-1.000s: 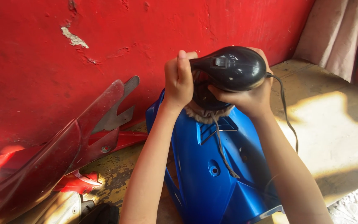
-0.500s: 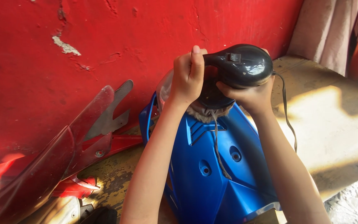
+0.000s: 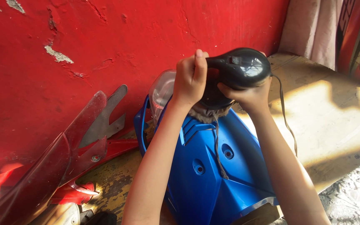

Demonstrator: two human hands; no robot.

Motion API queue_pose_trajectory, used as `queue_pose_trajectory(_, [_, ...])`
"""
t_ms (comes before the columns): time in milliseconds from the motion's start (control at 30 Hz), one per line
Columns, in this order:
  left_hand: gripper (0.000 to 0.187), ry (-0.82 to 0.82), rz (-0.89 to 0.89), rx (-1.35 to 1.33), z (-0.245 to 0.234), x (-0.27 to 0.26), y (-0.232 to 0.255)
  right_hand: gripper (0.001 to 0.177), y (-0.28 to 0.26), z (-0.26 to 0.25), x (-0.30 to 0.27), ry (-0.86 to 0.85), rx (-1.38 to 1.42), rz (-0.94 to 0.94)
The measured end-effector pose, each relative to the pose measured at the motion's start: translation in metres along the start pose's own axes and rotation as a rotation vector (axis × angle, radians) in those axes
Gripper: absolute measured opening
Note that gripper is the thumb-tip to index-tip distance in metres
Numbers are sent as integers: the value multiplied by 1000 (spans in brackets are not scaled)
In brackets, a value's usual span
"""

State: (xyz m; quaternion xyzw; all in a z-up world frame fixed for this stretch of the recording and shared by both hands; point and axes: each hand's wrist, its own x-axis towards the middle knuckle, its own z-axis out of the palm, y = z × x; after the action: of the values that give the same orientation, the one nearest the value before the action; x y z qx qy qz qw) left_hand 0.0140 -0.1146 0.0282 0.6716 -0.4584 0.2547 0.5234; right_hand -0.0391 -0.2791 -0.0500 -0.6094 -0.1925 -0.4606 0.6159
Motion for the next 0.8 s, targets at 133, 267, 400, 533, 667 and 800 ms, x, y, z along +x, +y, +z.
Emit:
queue_pose_trajectory(133, [55, -47, 36, -11, 16, -11, 5, 66, -16, -17, -17, 22, 64, 21])
queue_pose_trajectory(267, [52, -82, 16, -22, 29, -11, 8, 60, 0, -31, -23, 48, 70, 57])
queue_pose_trajectory(400, [50, -43, -16, -8, 25, -7, 5, 54, 3, -21, -16, 42, 125, 77])
queue_pose_trajectory(533, [51, -65, -39, -8, 24, -12, 12, 59, -3, -24, -24, 44, 40, 23])
queue_pose_trajectory(667, [51, -116, 7, 7, 37, -21, 18, 69, -12, -38, -40, 108, 67, 38])
queue_pose_trajectory(800, [51, -138, -9, 24, 50, -23, 17, 64, 12, -50, -53, 160, 85, 120])
